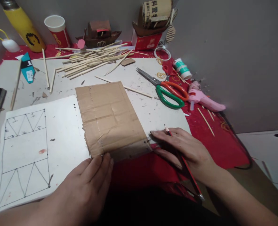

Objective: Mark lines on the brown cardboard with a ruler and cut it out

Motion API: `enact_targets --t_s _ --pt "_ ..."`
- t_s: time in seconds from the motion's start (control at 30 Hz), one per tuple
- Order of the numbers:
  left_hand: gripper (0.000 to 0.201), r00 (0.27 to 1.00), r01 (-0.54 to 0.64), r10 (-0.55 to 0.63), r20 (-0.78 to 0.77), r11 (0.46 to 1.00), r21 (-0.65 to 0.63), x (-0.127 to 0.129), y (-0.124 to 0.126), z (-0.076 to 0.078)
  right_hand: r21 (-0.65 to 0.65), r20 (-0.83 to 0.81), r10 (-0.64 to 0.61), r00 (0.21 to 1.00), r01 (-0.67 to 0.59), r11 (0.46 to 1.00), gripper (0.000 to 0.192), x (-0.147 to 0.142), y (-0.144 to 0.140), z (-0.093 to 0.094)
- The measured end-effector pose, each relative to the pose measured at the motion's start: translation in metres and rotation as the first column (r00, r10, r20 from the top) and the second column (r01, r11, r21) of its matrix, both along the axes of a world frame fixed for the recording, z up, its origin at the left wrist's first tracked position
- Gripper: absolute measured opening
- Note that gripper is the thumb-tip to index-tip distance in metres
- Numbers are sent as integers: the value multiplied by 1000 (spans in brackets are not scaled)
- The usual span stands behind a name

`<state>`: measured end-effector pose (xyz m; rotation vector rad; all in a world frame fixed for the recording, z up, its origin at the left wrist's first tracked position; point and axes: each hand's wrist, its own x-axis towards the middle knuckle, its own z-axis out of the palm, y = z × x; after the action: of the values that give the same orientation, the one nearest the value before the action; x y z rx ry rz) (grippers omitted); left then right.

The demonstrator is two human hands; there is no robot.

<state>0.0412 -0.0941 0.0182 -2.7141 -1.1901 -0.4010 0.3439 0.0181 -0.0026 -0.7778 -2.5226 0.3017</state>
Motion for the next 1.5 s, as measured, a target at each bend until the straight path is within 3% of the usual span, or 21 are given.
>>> enact_targets --t_s 0.37,0.6,0.8,0.97,1.17,1.33,1.5 --pt "39 996 14 -13 -85 1000 9 1 3 13 14 -24 39 999 -39 999 56 0 4 -3" --pt "35 981 67 -48 -189 993 99 -5 20 15 30 -39 63 997 -62 998 38 -7 16 0" --pt "34 972 63 -50 -229 997 53 -10 32 23 10 13 91 996 -91 996 27 -12 28 11" --pt "35 974 63 -57 -221 998 23 -14 39 23 -30 -23 113 993 -113 993 25 -14 39 15" --pt "36 979 24 -9 -203 997 69 -22 44 9 19 -67 116 991 -115 993 28 -15 44 8" --pt "39 994 32 -32 -108 999 0 -26 34 6 -141 -77 56 995 -67 988 31 -9 32 10" --pt "40 997 72 -75 -37 994 -79 -28 33 8 -189 -27 48 998 -52 981 47 4 14 7"
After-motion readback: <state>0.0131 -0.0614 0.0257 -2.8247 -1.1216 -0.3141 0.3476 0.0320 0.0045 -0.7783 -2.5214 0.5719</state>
